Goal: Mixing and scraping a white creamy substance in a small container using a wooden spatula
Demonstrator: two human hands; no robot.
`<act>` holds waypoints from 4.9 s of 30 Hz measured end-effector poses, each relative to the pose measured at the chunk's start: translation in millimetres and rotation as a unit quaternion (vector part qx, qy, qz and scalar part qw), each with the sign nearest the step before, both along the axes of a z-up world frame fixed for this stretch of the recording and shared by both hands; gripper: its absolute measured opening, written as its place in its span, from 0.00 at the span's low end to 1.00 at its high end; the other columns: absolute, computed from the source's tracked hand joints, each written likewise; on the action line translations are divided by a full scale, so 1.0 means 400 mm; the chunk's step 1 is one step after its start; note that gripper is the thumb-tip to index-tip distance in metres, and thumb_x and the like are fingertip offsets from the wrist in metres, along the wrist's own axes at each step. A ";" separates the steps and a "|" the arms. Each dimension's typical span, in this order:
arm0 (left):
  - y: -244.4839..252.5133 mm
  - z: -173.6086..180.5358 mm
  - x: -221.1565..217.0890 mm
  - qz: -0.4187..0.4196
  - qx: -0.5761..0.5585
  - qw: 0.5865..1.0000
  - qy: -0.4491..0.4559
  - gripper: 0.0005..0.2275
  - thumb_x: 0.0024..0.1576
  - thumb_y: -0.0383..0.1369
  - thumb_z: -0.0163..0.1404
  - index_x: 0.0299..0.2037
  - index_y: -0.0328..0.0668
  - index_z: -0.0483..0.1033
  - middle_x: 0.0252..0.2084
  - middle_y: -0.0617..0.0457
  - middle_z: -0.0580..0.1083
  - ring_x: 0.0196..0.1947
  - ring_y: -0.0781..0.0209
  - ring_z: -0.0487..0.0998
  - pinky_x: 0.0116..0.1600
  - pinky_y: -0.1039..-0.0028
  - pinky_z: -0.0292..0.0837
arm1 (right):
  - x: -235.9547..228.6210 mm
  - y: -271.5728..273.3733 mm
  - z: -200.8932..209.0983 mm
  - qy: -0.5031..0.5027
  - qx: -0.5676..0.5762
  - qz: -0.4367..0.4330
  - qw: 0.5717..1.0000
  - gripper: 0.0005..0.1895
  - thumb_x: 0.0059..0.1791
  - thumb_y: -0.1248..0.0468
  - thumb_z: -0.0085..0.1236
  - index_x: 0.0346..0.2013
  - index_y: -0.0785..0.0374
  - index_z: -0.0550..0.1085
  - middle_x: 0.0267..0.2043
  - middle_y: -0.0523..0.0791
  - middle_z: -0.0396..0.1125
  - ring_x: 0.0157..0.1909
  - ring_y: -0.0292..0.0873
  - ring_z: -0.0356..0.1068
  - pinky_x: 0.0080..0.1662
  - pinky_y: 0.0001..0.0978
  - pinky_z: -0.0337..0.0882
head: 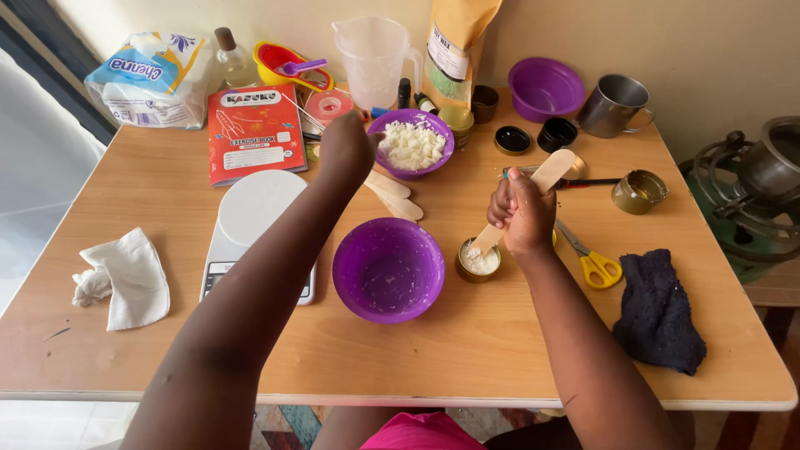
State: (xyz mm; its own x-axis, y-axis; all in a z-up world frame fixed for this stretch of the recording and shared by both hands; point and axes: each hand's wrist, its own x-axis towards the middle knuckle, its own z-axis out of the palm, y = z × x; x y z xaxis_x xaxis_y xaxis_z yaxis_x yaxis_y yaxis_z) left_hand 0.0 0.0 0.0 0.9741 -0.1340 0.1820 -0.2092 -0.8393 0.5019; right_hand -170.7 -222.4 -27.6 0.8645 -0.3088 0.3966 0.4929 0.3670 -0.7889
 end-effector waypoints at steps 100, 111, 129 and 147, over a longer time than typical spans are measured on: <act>-0.046 -0.159 -0.373 -0.378 -0.176 0.909 -0.014 0.34 0.27 0.53 0.65 0.43 0.42 0.75 0.41 0.46 0.73 0.43 0.46 0.74 0.49 0.66 0.69 | -0.046 0.092 0.004 -0.085 -0.158 0.011 0.984 0.23 0.53 0.62 0.42 0.14 0.68 0.63 0.15 0.55 0.56 0.19 0.53 0.67 0.25 0.37 0.70; -0.043 -0.156 -0.375 -0.431 -0.149 0.890 -0.008 0.35 0.27 0.56 0.63 0.44 0.44 0.75 0.40 0.51 0.73 0.42 0.49 0.76 0.43 0.66 0.72 | -0.060 0.104 0.015 -0.037 -0.082 -0.072 0.993 0.30 0.57 0.54 0.39 0.13 0.63 0.58 0.09 0.46 0.48 0.10 0.39 0.54 0.19 0.26 0.61; -0.032 -0.136 -0.374 -0.451 -0.133 0.882 0.023 0.34 0.33 0.49 0.63 0.50 0.45 0.71 0.47 0.50 0.72 0.49 0.46 0.74 0.49 0.61 0.69 | -0.055 0.120 0.047 0.027 -0.069 -0.125 0.989 0.22 0.53 0.44 0.40 0.31 0.60 0.60 0.12 0.41 0.44 0.11 0.35 0.51 0.20 0.23 0.59; -0.066 -0.160 -0.329 -0.492 -0.066 0.868 0.017 0.35 0.29 0.57 0.63 0.45 0.50 0.73 0.42 0.53 0.74 0.42 0.54 0.73 0.46 0.71 0.66 | -0.082 0.141 0.095 0.068 -0.018 -0.098 0.993 0.23 0.47 0.43 0.45 0.23 0.59 0.60 0.14 0.44 0.49 0.14 0.38 0.49 0.20 0.26 0.54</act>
